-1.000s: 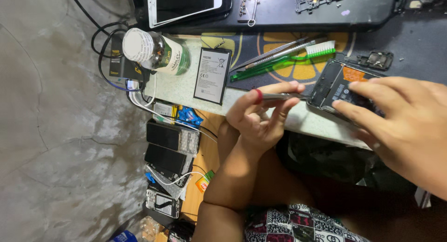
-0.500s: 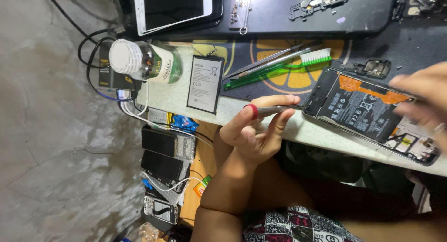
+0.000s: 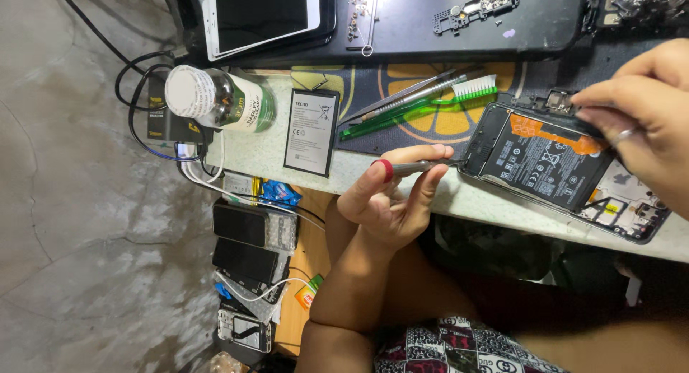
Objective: The person uses a screwdriver to remove screws from the back of a disassembled mobile phone. They carefully unscrew multiple fasteners around the battery area and place them aside on the workbench.
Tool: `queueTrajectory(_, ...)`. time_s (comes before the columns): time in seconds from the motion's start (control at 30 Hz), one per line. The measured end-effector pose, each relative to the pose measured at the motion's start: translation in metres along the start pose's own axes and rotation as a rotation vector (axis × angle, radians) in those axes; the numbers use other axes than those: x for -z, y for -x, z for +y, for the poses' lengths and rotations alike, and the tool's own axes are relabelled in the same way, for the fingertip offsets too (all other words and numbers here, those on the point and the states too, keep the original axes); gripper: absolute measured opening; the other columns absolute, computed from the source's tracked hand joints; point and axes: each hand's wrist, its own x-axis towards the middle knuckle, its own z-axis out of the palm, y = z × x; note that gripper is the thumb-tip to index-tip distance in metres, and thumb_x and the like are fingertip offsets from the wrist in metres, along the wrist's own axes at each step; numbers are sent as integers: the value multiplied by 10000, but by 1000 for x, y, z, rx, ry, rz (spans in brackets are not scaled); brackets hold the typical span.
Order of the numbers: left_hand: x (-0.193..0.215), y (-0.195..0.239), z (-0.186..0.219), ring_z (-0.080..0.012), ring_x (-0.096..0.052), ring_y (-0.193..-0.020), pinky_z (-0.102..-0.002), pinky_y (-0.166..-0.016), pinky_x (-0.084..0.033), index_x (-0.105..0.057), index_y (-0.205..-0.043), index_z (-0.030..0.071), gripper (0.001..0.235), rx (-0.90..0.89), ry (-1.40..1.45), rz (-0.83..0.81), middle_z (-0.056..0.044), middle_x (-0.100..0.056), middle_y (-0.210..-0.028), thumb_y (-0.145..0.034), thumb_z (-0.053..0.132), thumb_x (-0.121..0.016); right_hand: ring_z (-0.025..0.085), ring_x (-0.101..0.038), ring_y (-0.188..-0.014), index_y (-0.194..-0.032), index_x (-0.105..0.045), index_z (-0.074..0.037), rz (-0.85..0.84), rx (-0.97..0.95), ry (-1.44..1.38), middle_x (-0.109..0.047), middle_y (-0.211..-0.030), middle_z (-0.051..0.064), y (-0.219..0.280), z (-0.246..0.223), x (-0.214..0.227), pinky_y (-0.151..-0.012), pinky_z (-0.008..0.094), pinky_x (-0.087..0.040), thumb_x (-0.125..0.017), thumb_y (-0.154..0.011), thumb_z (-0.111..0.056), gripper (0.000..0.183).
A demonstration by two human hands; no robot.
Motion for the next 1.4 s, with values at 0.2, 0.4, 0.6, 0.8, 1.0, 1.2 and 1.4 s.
queueTrajectory(0.2, 1, 0, 0, -302, -733, -996, -411, -913, -649, -175, -1527, 276, 815, -5, 4, -10, -256, -632, -1198, -1012, -152, -640, 212, -582, -852, -1002, -779, -28, 21, 42, 113, -639, -908, 83, -30, -42, 18, -719, 337, -472, -842, -858, -47, 158)
queueTrajectory(0.4, -1, -3, 1, -319, -733, -1037, -422, -911, -644, -181, -1544, 269, 828, -19, 10, 10, -259, -639, -1190, -1003, -157, -641, 214, -604, -906, -966, -782, -129, 89, 94, 259, -649, -888, -3, -29, -50, 25, -802, 362, -475, -832, -880, -166, 106)
queueTrajectory(0.6, 0, 0, 1, -312, -737, -1057, -415, -921, -646, -182, -1550, 277, 826, -18, -3, -1, -250, -639, -1208, -1012, -154, -637, 200, -616, -908, -961, -777, -165, 94, 59, 367, -661, -894, -39, -28, -55, 26, -808, 355, -464, -797, -931, -204, 53)
queueTrajectory(0.8, -1, -1, 0, -312, -740, -1045, -408, -909, -651, -190, -1548, 265, 823, -29, 5, 7, -244, -644, -1194, -1004, -155, -642, 204, -621, -926, -983, -757, -179, 89, 80, 424, -656, -909, -39, -31, -56, 26, -825, 365, -460, -785, -957, -240, 72)
queueTrajectory(1.0, -1, -1, 0, -310, -739, -1046, -406, -916, -650, -180, -1558, 270, 835, -32, -7, 1, -244, -644, -1194, -1007, -151, -645, 183, -617, -900, -1025, -784, -194, 98, 108, 417, -649, -872, -56, -34, -57, 26, -824, 357, -442, -801, -939, -229, 95)
queueTrajectory(1.2, 1, -1, -1, -309, -741, -1036, -403, -903, -654, -175, -1558, 271, 835, -41, -17, -6, -249, -641, -1192, -1006, -148, -641, 181, -613, -882, -973, -810, -197, 116, 146, 419, -653, -866, -56, -36, -47, 25, -847, 381, -437, -831, -930, -243, 67)
queueTrajectory(1.4, 1, 0, -1, -304, -742, -1038, -397, -898, -656, -170, -1556, 276, 833, -29, -19, -3, -247, -644, -1193, -1012, -141, -645, 179, -621, -837, -1052, -792, -76, 48, -64, 53, -665, -879, 48, -31, -22, 19, -761, 321, -483, -799, -972, -84, 81)
